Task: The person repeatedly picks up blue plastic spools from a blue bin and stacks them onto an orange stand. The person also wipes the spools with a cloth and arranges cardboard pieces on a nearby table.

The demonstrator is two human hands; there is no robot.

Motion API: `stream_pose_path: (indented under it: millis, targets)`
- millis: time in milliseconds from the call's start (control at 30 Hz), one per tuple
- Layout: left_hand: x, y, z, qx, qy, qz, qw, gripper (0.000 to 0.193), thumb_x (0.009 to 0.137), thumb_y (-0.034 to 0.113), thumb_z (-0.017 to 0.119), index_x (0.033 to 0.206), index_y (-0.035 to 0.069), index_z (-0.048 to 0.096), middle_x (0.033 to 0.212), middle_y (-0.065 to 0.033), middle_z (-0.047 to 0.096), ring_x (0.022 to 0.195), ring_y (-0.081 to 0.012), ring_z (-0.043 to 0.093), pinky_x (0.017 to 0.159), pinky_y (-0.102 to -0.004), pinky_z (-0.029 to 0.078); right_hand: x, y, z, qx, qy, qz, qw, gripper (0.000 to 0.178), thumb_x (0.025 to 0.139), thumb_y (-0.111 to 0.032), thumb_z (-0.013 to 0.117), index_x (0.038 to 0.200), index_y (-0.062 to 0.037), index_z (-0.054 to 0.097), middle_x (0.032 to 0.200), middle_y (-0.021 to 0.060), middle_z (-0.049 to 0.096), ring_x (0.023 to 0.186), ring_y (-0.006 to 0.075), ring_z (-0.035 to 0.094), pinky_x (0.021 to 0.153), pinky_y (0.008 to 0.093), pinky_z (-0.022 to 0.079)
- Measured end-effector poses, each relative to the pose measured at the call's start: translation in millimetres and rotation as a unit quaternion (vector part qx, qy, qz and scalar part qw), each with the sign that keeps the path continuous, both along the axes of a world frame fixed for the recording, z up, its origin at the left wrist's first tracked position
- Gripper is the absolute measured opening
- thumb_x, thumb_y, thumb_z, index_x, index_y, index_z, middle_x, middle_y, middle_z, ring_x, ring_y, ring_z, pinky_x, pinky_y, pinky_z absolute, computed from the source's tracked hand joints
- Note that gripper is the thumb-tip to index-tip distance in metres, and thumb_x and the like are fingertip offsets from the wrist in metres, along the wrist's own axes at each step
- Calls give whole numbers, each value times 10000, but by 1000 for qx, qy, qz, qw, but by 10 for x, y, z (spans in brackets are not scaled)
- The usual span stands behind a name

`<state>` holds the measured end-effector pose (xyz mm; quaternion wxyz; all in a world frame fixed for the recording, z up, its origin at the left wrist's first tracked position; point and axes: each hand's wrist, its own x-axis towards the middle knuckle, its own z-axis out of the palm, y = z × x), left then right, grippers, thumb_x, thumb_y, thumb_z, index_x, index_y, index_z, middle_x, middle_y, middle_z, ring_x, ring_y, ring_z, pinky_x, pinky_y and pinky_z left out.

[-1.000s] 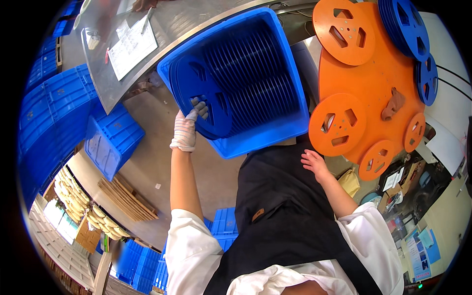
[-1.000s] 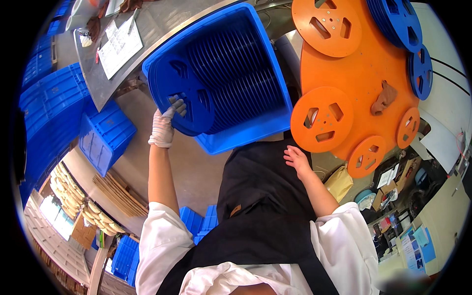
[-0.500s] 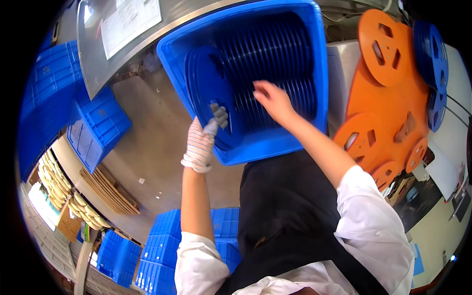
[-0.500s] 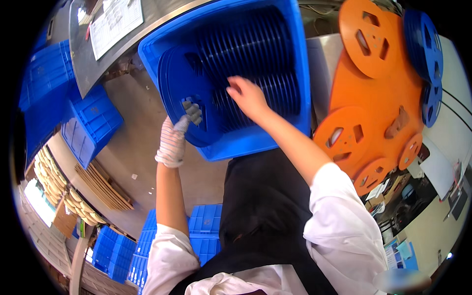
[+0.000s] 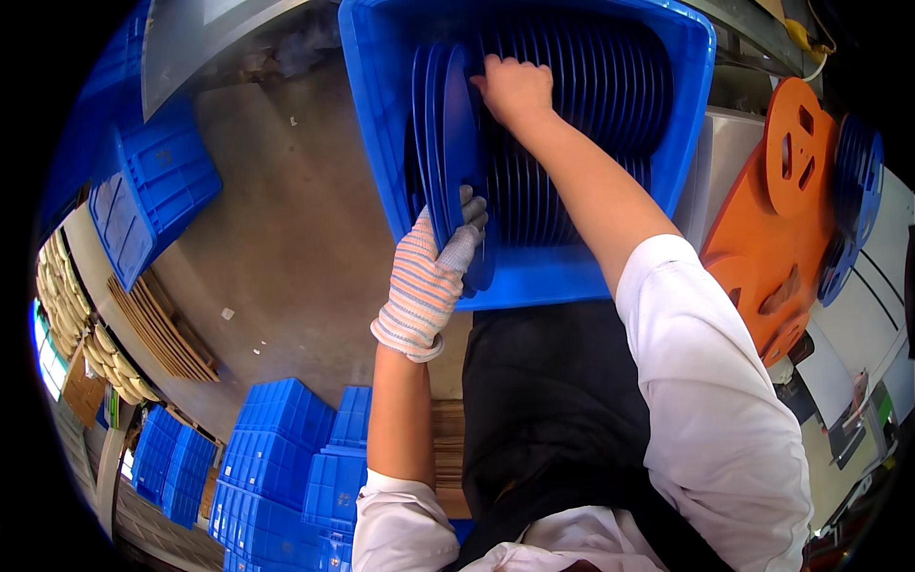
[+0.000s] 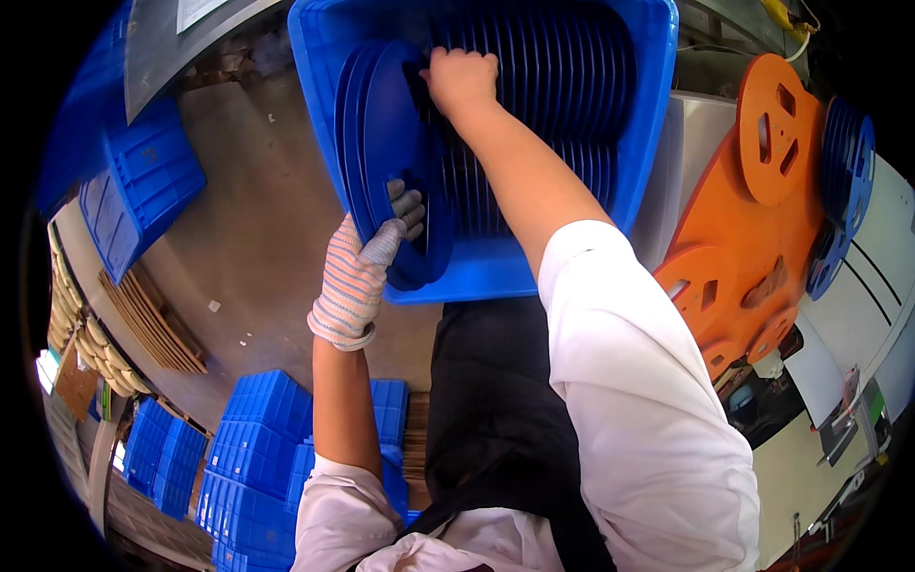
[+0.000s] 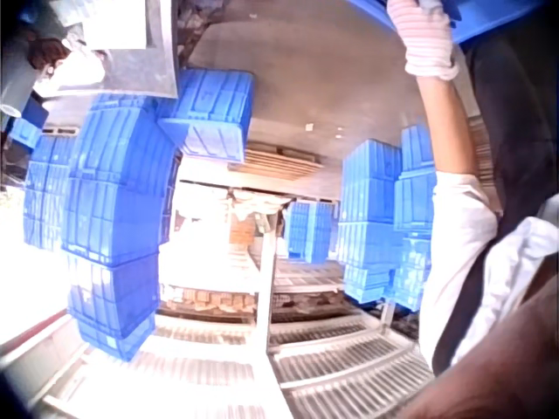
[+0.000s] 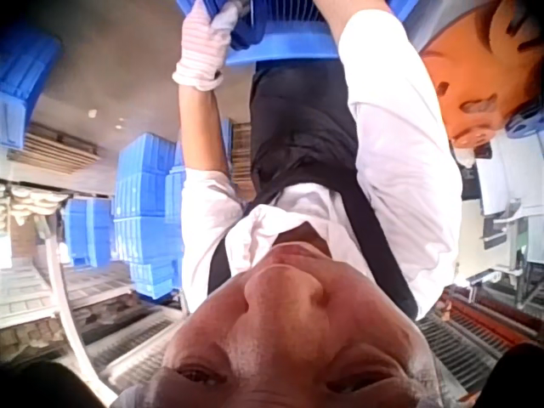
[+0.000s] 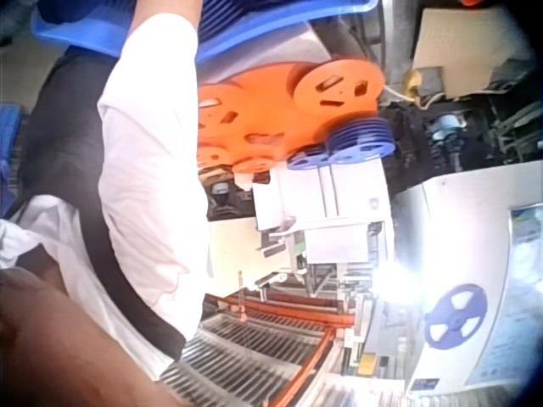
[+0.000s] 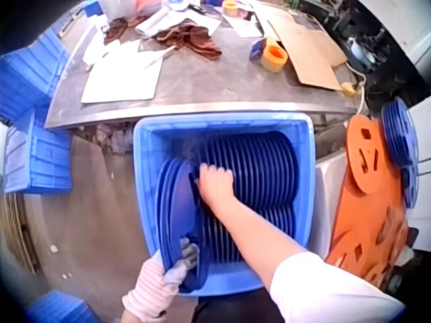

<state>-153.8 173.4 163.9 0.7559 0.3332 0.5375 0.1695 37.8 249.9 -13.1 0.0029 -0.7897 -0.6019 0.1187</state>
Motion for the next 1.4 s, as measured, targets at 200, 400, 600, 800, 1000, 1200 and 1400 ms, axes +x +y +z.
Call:
stream_pose_path:
  millis: [200,400,600,800,1000,1200,1400]
  targets:
    - [126,105,82,-13,0,-16,1000,442,942,12,478,1373,-55,407,1306,-261,535,1219,-362,544,1060,-443,428,133,47,66,-5,84,-87,993,223,854,-311,620,833,-97,679,779,100,698,709,299,683,612,417,515]
    - [175,187,99,-27,3,-14,1000,443,939,26,494,1370,-40,419,1288,-225,552,1208,-328,557,1050,-426,435,163,-478,1406,168,173,-98,965,203,810,-257,623,697,-88,616,617,85,618,583,295,620,527,398,480]
    - [298,300,171,-11,0,-12,1000,440,948,44,504,1374,-25,421,1288,-193,557,1200,-303,564,1036,-411,445,173,-807,2286,209,173,-130,954,137,763,-140,678,659,-94,602,538,52,570,473,221,566,482,330,442]
    - [416,371,150,-20,-12,-4,1000,416,951,51,512,1355,-18,437,1289,-178,556,1197,-285,567,1030,-403,450,40,-830,2014,181,190,-126,957,169,792,-166,687,691,-95,571,552,47,573,484,223,565,516,340,447]
    - [525,431,62,3,25,-61,998,401,942,94,567,1322,2,477,1260,-127,569,1123,-236,587,983,-372,468,73,-1098,1864,94,356,-219,904,148,842,-206,675,809,-90,588,639,54,603,598,241,604,554,363,442]
    - [550,581,24,-24,60,-32,997,412,927,157,629,1291,11,506,1269,-95,539,1053,-172,556,920,-335,474,388,-1697,1758,5,378,-241,894,125,855,-189,659,853,-78,601,655,60,598,608,227,594,563,354,436]
    - [598,617,289,2,18,7,1000,539,931,167,619,1387,-38,416,1379,-192,493,1240,-307,525,1011,-392,473,501,-2137,1787,-30,381,-216,899,126,847,-167,667,878,-63,603,663,74,596,608,244,583,588,366,451]
